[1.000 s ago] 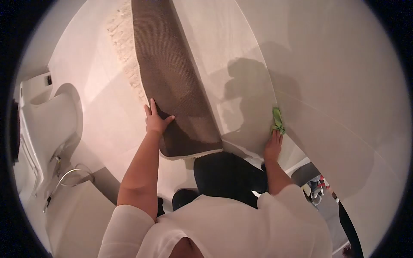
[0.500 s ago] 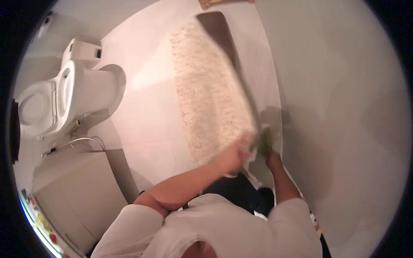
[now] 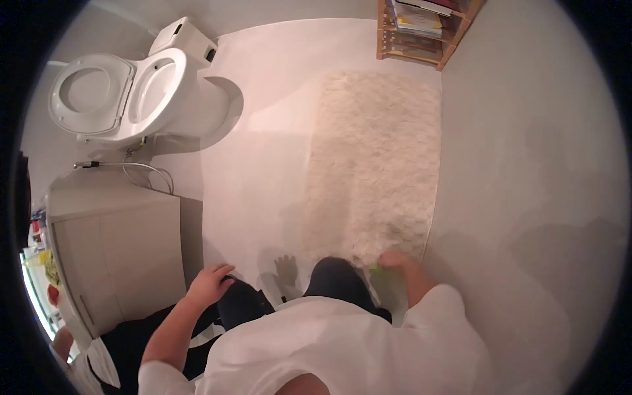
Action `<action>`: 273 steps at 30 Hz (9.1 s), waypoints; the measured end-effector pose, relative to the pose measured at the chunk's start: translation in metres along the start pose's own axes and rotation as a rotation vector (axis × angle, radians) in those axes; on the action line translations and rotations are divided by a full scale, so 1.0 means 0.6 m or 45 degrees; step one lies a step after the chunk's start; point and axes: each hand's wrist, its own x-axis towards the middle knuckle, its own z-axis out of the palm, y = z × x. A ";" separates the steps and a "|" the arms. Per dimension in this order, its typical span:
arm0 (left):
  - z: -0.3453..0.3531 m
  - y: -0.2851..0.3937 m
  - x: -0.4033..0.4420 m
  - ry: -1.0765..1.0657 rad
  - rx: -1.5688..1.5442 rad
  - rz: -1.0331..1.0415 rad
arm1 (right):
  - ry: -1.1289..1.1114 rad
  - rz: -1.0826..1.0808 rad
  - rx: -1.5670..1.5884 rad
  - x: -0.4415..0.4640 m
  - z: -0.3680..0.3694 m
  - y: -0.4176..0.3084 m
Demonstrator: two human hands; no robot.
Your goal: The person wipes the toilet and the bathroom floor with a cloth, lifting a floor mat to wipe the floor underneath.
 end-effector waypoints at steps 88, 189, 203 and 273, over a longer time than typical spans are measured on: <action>-0.916 0.087 0.612 -0.665 0.579 0.893 | 1.904 1.357 2.654 -0.151 -0.069 -1.179; -0.966 0.435 -0.024 -2.841 0.791 1.866 | 1.755 1.569 2.275 0.252 -0.051 -1.300; -0.768 0.442 0.500 -0.763 1.760 1.531 | 1.996 1.466 3.118 0.156 -0.296 -1.404; -0.897 0.159 0.578 -0.730 1.420 1.202 | 1.935 1.349 2.556 0.033 -0.140 -1.329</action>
